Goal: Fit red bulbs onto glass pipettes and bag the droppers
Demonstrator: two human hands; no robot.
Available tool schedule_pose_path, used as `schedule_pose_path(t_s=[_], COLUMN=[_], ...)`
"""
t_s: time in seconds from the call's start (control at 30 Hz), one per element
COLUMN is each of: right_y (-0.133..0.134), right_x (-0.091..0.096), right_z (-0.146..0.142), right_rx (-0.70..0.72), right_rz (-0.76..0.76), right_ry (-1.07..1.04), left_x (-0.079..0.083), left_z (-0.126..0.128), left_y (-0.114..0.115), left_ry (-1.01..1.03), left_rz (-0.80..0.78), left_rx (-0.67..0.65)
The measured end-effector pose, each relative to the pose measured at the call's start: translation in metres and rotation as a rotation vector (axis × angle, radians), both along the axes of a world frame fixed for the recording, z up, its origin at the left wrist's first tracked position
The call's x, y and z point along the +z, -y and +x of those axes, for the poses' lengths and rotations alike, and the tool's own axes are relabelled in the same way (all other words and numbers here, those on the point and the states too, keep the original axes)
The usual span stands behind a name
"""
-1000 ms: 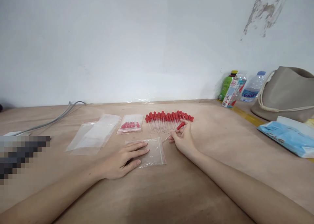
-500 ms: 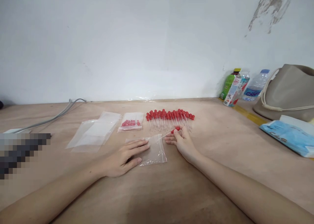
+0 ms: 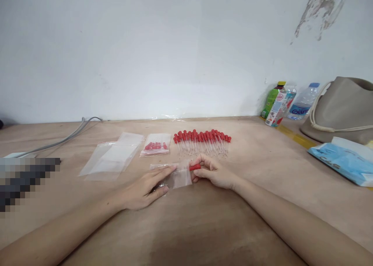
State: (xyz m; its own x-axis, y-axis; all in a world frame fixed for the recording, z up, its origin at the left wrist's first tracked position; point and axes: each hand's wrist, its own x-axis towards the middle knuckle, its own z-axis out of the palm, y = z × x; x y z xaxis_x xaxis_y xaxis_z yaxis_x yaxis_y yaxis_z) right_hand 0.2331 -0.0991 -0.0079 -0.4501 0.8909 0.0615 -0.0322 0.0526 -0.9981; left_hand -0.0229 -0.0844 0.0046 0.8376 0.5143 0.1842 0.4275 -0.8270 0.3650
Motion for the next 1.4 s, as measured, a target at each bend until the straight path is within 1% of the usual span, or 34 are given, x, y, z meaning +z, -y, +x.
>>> schedule_pose_path(t_s=[0.07, 0.2, 0.3, 0.33, 0.4, 0.47, 0.5, 0.67, 0.73, 0.87, 0.9, 0.93, 0.97, 1.03, 1.1, 1.13, 1.17, 1.2, 1.23, 1.3, 1.33, 1.37, 1.4], right_y=[-0.001, -0.007, -0.012, -0.012, -0.012, -0.010, -0.009, -0.006, -0.005, -0.006, -0.006, -0.007, -0.009, -0.013, -0.020, -0.024, -0.030, -0.037, -0.045, -0.064, -0.074, -0.084, -0.094], right_x=[0.001, 0.001, 0.001, 0.001, 0.002, 0.003, 0.003, 0.002, 0.001, -0.004, -0.004, -0.003, -0.001, 0.007, 0.018, 0.024, 0.028, 0.032, 0.034, 0.036, 0.036, 0.035, 0.035], right_z=[0.001, 0.007, 0.011, 0.012, 0.012, 0.011, 0.010, 0.008, 0.005, -0.001, 0.000, 0.002, 0.006, 0.017, 0.028, 0.033, 0.036, 0.037, 0.036, 0.030, 0.024, 0.019, 0.013], right_rx=[-0.013, -0.066, -0.039, -0.020, 0.001, -0.012, -0.023, -0.078, -0.104, -0.223, -0.232, -0.216, -0.173, -0.023, 0.133, 0.173, 0.163, 0.088, -0.035, -0.390, -0.554, -0.634, -0.678], right_rz=[-0.017, 0.000, 0.009, 0.030, 0.127, 0.225, 0.239, 0.103, 0.086, 0.101, 0.099, 0.085, 0.058, -0.031, -0.100, -0.096, -0.053, 0.025, 0.126, 0.326, 0.405, 0.428, 0.436], right_ry=[0.064, 0.130, 0.211, 0.254, 0.346, 0.416, 0.435, 0.384, 0.359, 0.316, 0.307, 0.306, 0.322, 0.403, 0.528, 0.572, 0.611, 0.650, 0.702, 0.843, 0.948, 0.982, 1.004], left_x=[0.000, 0.001, 0.001, 0.001, 0.000, 0.000, 0.000, 0.000, 0.000, 0.000, 0.000, 0.000, 0.000, 0.001, 0.002, 0.002, 0.003, 0.004, 0.005, 0.007, 0.009, 0.010, 0.011], left_z=[0.000, -0.001, -0.002, -0.003, -0.003, -0.002, -0.002, -0.001, -0.001, -0.002, -0.002, -0.002, -0.002, -0.002, -0.001, -0.001, -0.002, -0.002, -0.002, -0.002, -0.003, -0.003, -0.003], left_y=[0.000, 0.000, -0.001, -0.002, -0.002, -0.002, -0.002, -0.002, -0.002, -0.004, -0.004, -0.005, -0.005, -0.006, -0.006, -0.006, -0.006, -0.006, -0.006, -0.005, -0.004, -0.004, -0.004], left_ry=[0.025, 0.103, 0.117, 0.112, 0.100, 0.095, 0.096, 0.089, 0.069, 0.043, 0.040, 0.039, 0.036, 0.019, -0.009, -0.029, -0.052, -0.074, -0.097, -0.137, -0.151, -0.163, -0.173], left_rz=[-0.006, -0.019, -0.033, -0.036, -0.032, -0.023, -0.017, -0.005, -0.011, -0.030, -0.034, -0.037, -0.039, -0.043, -0.049, -0.053, -0.054, -0.050, -0.044, -0.030, -0.025, -0.023, -0.024], left_rx=[0.009, 0.093, 0.109, 0.106, 0.098, 0.089, 0.085, 0.071, 0.065, 0.052, 0.048, 0.044, 0.039, 0.034, 0.035, 0.035, 0.036, 0.038, 0.038, 0.033, 0.030, 0.026, 0.022])
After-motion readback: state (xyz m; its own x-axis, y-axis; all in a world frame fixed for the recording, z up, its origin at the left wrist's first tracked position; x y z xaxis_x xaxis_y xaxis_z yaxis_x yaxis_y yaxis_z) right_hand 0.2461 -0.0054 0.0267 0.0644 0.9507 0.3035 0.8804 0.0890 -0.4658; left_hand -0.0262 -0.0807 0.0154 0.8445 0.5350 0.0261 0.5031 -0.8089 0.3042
